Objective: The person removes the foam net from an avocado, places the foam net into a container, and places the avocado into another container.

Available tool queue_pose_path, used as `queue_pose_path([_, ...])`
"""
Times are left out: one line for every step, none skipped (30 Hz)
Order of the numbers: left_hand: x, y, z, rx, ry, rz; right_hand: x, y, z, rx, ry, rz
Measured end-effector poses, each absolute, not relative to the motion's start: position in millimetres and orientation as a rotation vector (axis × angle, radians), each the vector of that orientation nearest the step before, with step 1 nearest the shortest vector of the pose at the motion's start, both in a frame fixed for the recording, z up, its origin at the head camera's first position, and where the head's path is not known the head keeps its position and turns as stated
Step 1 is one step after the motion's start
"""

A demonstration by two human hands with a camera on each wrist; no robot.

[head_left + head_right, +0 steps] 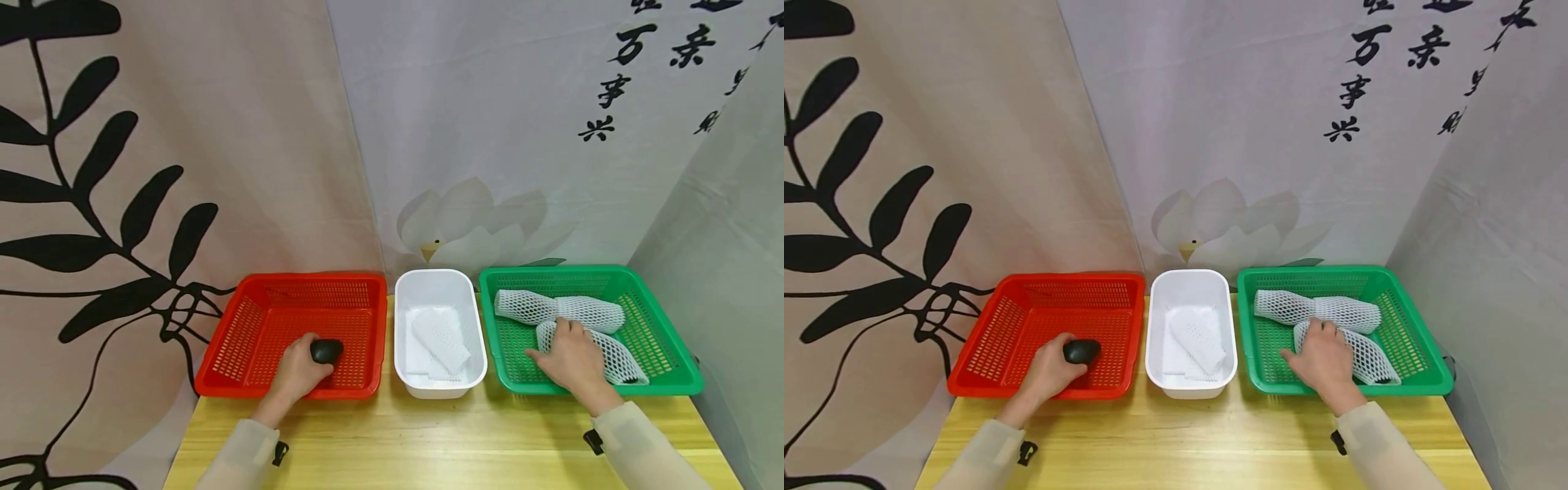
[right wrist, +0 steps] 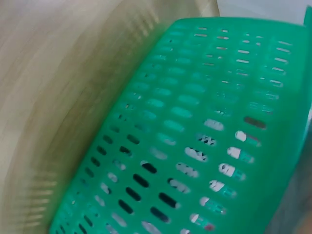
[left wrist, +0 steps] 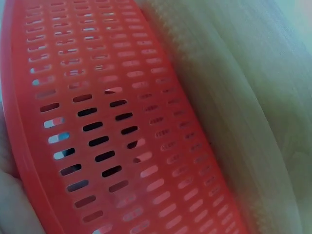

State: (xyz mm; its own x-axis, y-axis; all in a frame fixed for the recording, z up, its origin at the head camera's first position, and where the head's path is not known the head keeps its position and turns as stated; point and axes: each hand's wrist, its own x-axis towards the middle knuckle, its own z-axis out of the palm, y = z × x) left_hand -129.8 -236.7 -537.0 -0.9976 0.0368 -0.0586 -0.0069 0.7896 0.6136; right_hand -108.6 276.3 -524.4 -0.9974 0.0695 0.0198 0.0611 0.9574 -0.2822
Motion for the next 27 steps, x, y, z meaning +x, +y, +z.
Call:
queue_pose_path([-131,-237,-537,0.024,2.899,0.989,-109,277,-525,-0.109,-3.093,0.438])
queue_pose_path([-131,-238,-537,0.020,2.891,0.981,-109,278,-526,-0.114,-3.103,0.438])
queue_pose_path([-132,-239,-537,0.019,2.882,0.977,-109,279,-527,-0.119,-3.111,0.442])
queue_pose_path([-133,-240,-537,0.010,2.872,0.971,-110,280,-528,-0.122,-3.118,0.444])
queue_pose_path([-133,-241,-537,0.002,2.863,0.966,-111,281,-529,-0.124,-3.124,0.445])
queue_pose_path([-134,-241,-537,-0.008,2.852,0.963,-112,282,-530,-0.130,-3.133,0.442])
queue_pose_path([-135,-242,-538,-0.016,2.843,0.958,-113,282,-532,-0.140,-3.143,0.436])
queue_pose_path([-135,-242,-538,-0.025,2.834,0.957,-114,283,-533,-0.154,-3.155,0.432])
queue_pose_path([-136,-243,-538,-0.030,2.826,0.954,-115,285,-535,-0.172,-3.172,0.428])
queue_pose_path([-137,-243,-538,-0.039,2.818,0.951,-116,286,-536,-0.187,-3.189,0.423])
queue_pose_path([-137,-243,-538,-0.043,2.812,0.948,-116,288,-537,-0.203,-3.205,0.423])
queue_pose_path([-138,-243,-538,-0.047,2.806,0.946,-117,289,-538,-0.219,-3.222,0.427])
queue_pose_path([-139,-243,-538,-0.044,2.802,0.943,-118,291,-539,-0.232,-3.235,0.438])
queue_pose_path([-140,-243,-538,-0.042,2.800,0.940,-118,292,-540,-0.240,-3.245,0.451])
queue_pose_path([-141,-243,-539,-0.045,2.796,0.936,-119,294,-541,-0.247,-3.255,0.461])
queue_pose_path([-141,-243,-539,-0.049,2.791,0.932,-120,295,-541,-0.251,-3.263,0.472])
queue_pose_path([-141,-243,-540,-0.051,2.787,0.928,-121,296,-541,-0.260,-3.271,0.484])
queue_pose_path([-142,-243,-540,-0.051,2.783,0.925,-121,297,-541,-0.272,-3.281,0.491])
queue_pose_path([-142,-243,-540,-0.046,2.782,0.921,-122,298,-541,-0.283,-3.290,0.497])
queue_pose_path([-142,-243,-540,-0.052,2.777,0.922,-123,298,-541,-0.291,-3.299,0.500])
queue_pose_path([-142,-243,-540,-0.054,2.776,0.922,-123,298,-541,-0.295,-3.307,0.500])
queue_pose_path([-142,-243,-540,-0.053,2.776,0.921,-124,299,-541,-0.297,-3.313,0.503])
queue_pose_path([-141,-243,-540,-0.047,2.777,0.922,-124,299,-541,-0.294,-3.316,0.503])
queue_pose_path([-141,-243,-540,-0.045,2.780,0.920,-124,299,-541,-0.286,-3.318,0.501])
queue_pose_path([-141,-243,-540,-0.042,2.783,0.919,-125,299,-542,-0.275,-3.320,0.497])
queue_pose_path([-141,-244,-540,-0.044,2.785,0.919,-125,299,-542,-0.265,-3.320,0.492])
queue_pose_path([-140,-244,-540,-0.039,2.790,0.915,-125,299,-542,-0.259,-3.322,0.487])
